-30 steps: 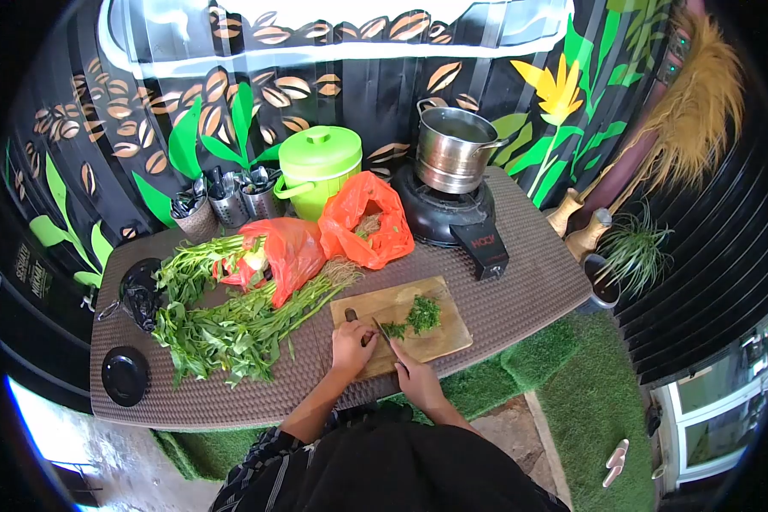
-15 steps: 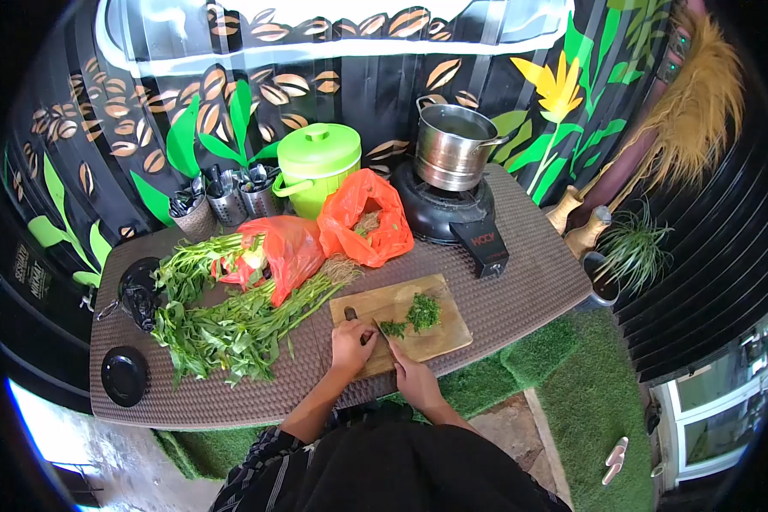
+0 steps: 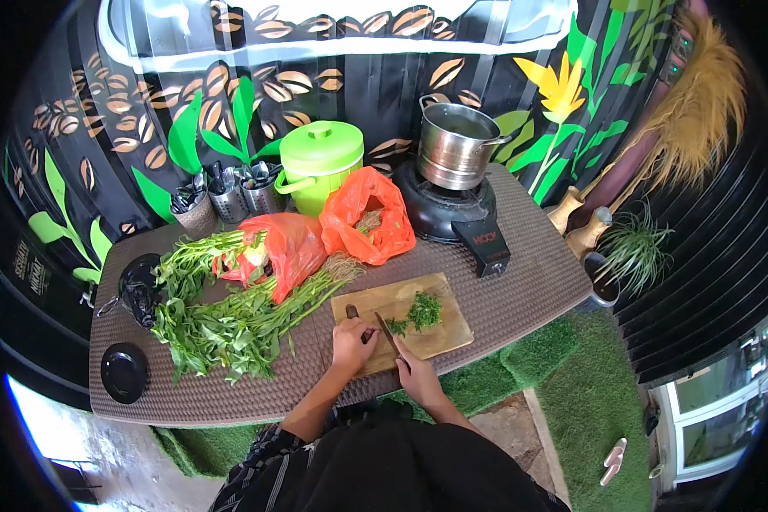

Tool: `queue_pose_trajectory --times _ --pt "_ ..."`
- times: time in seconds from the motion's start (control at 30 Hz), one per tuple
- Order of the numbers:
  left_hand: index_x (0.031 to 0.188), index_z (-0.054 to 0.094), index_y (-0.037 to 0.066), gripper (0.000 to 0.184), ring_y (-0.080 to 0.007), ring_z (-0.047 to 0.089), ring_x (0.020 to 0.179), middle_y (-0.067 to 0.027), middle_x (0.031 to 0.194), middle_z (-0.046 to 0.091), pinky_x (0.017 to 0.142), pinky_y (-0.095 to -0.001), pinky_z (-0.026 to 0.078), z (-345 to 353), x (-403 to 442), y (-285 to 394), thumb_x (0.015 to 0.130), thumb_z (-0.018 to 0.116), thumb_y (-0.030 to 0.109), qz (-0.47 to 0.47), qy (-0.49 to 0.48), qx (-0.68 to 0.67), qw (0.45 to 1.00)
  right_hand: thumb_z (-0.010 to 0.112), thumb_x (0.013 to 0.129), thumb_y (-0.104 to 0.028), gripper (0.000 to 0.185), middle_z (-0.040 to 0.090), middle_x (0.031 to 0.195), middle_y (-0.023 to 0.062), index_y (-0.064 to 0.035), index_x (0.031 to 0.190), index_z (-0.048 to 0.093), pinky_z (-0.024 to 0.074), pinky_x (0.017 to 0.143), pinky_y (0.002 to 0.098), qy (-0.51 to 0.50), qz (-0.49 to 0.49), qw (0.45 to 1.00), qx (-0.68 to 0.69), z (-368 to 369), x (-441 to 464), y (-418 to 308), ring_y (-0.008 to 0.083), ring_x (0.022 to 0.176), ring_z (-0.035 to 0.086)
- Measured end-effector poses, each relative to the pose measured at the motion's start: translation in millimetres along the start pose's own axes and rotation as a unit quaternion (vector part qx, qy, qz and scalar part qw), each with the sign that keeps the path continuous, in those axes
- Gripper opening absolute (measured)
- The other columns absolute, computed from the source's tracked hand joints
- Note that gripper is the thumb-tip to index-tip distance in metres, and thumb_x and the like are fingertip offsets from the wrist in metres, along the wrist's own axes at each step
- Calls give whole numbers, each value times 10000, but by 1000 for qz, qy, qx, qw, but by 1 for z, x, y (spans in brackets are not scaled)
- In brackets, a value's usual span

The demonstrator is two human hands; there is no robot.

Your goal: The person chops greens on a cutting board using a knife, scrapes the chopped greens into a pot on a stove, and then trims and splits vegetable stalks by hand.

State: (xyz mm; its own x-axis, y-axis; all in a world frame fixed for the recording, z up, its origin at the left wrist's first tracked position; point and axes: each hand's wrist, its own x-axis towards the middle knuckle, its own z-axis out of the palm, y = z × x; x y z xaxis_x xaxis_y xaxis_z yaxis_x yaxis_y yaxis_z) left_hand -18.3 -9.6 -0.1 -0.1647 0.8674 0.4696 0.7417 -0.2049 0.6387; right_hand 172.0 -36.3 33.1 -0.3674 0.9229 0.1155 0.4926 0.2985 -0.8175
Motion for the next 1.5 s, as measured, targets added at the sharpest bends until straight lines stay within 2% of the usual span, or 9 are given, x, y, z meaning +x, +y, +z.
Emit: queue_pose_trajectory --times 0.17,0.27,0.5,0.6,0.67,0.87,1.1,1.27,1.5 --pt "785 690 60 115 -277 626 756 -75 766 648 695 -407 484 -4 3 5 712 768 101 11 14 5 1000 574 924 -79 562 631 1055 313 -196 1460 452 519 820 453 2 -19 998 -54 4 -6 5 463 1010 609" --pt "809 692 102 127 -239 614 819 -13 785 636 742 -403 443 -1 0 0 712 768 127 -12 2 -22 1000 566 920 -91 552 640 1023 304 -198 1452 460 516 798 486 -19 15 998 -54 -3 -7 -11 466 965 617" --pt "811 690 99 131 -240 611 816 -16 788 637 736 -406 440 0 0 -2 707 766 119 -17 -12 -30 999 554 924 -112 526 648 995 288 -189 1438 476 498 765 529 -44 46 992 -105 -2 -5 -13 464 908 625" --pt "804 691 101 118 -237 612 809 -14 785 639 731 -404 441 0 1 0 713 763 120 -9 -5 -17 1000 518 934 -124 528 644 994 301 -205 1452 455 508 793 541 -8 -22 997 -71 2 1 -5 487 910 619" --pt "800 693 104 107 -230 612 796 -11 776 637 724 -399 442 -1 1 0 717 759 120 -5 -4 -15 1000 550 926 -77 516 646 1006 298 -137 1434 481 514 794 478 -26 -8 999 -45 2 7 0 472 930 621" --pt "788 687 100 110 -228 606 768 -11 752 623 708 -398 440 -1 1 1 713 766 118 -9 3 -33 999 537 938 -117 535 620 1065 330 -208 1460 456 508 831 489 32 -55 997 41 2 4 2 507 991 590" --pt "774 680 91 115 -231 603 752 -15 731 613 689 -398 442 0 2 -1 710 772 115 -3 2 -32 999 560 938 -96 534 651 996 302 -181 1456 460 515 796 453 -10 -11 1000 -23 -2 -3 -2 474 965 618" --pt "778 694 61 101 -245 606 701 -44 706 612 648 -388 465 -3 3 1 709 761 92 8 10 -63 998 523 933 -135 541 629 961 333 -216 1463 442 505 773 547 -27 17 999 -34 2 -4 1 500 885 618" --pt "780 699 55 99 -245 616 698 -53 710 623 641 -384 475 -5 4 2 707 756 91 14 1 -34 999 510 934 -127 555 633 936 331 -186 1478 416 505 748 550 -33 28 996 -82 7 -2 -1 506 853 618"
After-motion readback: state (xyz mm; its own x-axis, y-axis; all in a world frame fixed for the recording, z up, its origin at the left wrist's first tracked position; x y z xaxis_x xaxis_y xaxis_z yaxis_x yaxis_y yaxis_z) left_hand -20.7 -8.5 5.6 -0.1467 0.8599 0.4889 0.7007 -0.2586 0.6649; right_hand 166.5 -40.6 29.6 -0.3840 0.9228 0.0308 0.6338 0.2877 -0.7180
